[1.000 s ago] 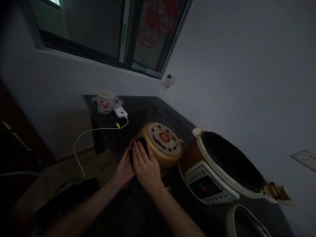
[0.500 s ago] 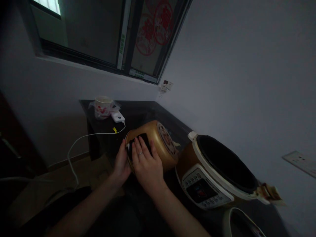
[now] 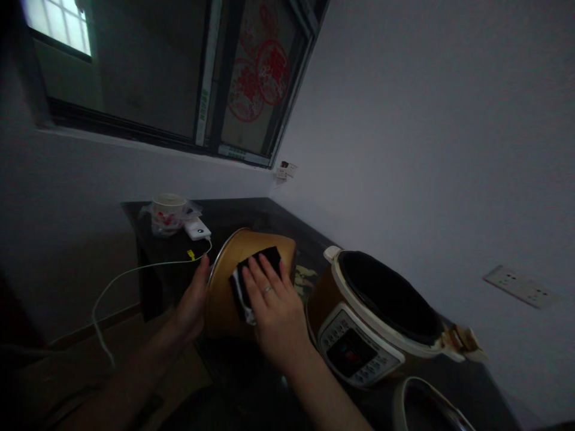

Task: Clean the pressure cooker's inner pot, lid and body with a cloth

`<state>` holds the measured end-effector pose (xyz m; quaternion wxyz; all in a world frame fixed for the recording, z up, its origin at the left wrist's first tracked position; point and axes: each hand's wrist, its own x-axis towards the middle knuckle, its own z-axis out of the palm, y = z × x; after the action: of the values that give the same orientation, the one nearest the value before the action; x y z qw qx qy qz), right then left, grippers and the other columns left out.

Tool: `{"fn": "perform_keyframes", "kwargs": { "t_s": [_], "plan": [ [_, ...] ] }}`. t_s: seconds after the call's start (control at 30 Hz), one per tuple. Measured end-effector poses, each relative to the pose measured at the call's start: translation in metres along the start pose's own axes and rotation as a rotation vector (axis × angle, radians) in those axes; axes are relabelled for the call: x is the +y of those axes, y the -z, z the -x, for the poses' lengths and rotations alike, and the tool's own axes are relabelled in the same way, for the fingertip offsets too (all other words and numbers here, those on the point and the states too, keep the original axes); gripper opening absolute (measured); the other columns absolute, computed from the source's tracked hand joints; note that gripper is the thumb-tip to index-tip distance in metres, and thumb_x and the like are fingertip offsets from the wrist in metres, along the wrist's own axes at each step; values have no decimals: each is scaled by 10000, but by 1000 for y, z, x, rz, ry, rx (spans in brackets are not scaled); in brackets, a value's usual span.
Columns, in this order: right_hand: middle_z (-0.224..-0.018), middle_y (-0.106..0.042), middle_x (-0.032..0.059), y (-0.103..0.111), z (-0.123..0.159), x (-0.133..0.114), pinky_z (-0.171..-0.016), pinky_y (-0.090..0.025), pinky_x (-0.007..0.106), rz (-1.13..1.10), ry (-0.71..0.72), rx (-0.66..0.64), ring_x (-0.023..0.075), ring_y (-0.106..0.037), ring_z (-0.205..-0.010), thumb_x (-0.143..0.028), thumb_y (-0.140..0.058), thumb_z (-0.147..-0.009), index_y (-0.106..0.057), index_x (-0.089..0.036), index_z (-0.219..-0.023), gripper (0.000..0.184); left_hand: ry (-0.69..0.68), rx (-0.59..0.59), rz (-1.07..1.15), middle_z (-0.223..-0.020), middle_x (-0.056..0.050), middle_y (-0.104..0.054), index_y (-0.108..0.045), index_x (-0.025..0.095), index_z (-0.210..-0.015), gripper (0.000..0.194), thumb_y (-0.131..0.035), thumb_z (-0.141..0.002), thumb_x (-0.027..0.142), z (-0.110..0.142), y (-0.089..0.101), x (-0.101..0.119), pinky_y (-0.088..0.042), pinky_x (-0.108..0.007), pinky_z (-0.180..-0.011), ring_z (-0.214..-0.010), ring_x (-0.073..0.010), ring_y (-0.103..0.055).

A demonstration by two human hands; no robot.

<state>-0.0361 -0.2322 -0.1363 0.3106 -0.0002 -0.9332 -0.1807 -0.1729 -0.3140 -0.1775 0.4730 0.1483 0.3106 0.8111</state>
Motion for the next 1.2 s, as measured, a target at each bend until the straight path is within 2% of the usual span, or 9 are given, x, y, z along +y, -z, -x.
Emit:
{"fn": "perform_keyframes", "kwargs": {
  "t_s": [0.13,0.33,0.43,0.53,0.73,0.93,1.0,1.07,1.2],
  "plan": [
    [-1481,-401,94,-6,3,-25,-1184,-184,438,92,154,-46,257,-286,-1407,-204,-402,-942,-412,-69,-1398,476,-73,-29,-140,-1094,-121,-717,-678,148,-1121,768,-495,-719,776,2,4,-2,-435,-382,-1017,-1141,-295,-606],
    [-1480,-399,81,-4,-3,-26,-1177,-201,453,112,89,-84,244,-328,-1388,-231,-386,-955,-397,-82,-1408,477,-214,-76,-260,-1182,-113,-683,-688,171,-1115,751,-524,-700,775,2,9,-6,-364,-379,-1081,-1226,-299,-539],
    [-1464,-418,92,0,-14,-22,-1159,-243,472,68,11,-117,250,-369,-1367,-232,-388,-949,-437,-83,-1383,462,-222,-132,-279,-1205,-119,-670,-673,162,-1148,730,-497,-749,747,-1,16,-8,-357,-394,-1083,-1238,-301,-527],
    [-1453,-433,104,6,-30,-14,-1150,-255,498,-3,-119,-198,250,-375,-1366,-156,-401,-910,-459,-80,-1367,467,-211,-117,-341,-1196,-113,-675,-666,166,-1161,691,-497,-777,715,-2,25,-9,-380,-395,-1061,-1233,-300,-529],
    [-1408,-497,110,21,-60,24,-1154,-242,477,-189,-386,-404,216,-464,-1307,-66,-417,-815,-467,-117,-1364,554,-138,-113,-409,-1147,-95,-701,-698,167,-1107,626,-667,-697,640,12,28,-1,-418,-397,-1021,-1154,-315,-584],
    [-1062,-720,117,15,-65,54,-901,-501,409,-172,-575,-466,259,-671,-1009,-71,-414,-820,-645,-158,-1106,378,-102,-138,-340,-1088,-93,-724,-726,175,-1042,575,-687,-686,624,23,29,-1,-475,-360,-950,-1083,-301,-630],
    [-1033,-726,121,15,-64,53,-871,-515,405,-155,-583,-461,260,-681,-981,-70,-410,-825,-652,-156,-1085,365,-96,-92,-341,-1081,-94,-726,-729,170,-1023,571,-703,-669,618,24,30,-3,-479,-368,-947,-1104,-307,-618],
    [-1147,-688,138,17,-64,45,-946,-482,432,-142,-550,-451,264,-650,-1068,-53,-417,-811,-605,-139,-1198,438,-100,-20,-344,-1059,-87,-734,-738,177,-974,542,-725,-645,607,23,30,-3,-475,-374,-956,-1119,-310,-610],
    [-1416,-473,153,22,-61,18,-1121,-329,442,-116,-373,-406,249,-462,-1307,-76,-434,-816,-446,-63,-1377,561,-111,106,-340,-1040,-81,-739,-746,197,-898,468,-755,-619,572,20,29,-2,-450,-402,-994,-1140,-319,-598]
  ]
}}
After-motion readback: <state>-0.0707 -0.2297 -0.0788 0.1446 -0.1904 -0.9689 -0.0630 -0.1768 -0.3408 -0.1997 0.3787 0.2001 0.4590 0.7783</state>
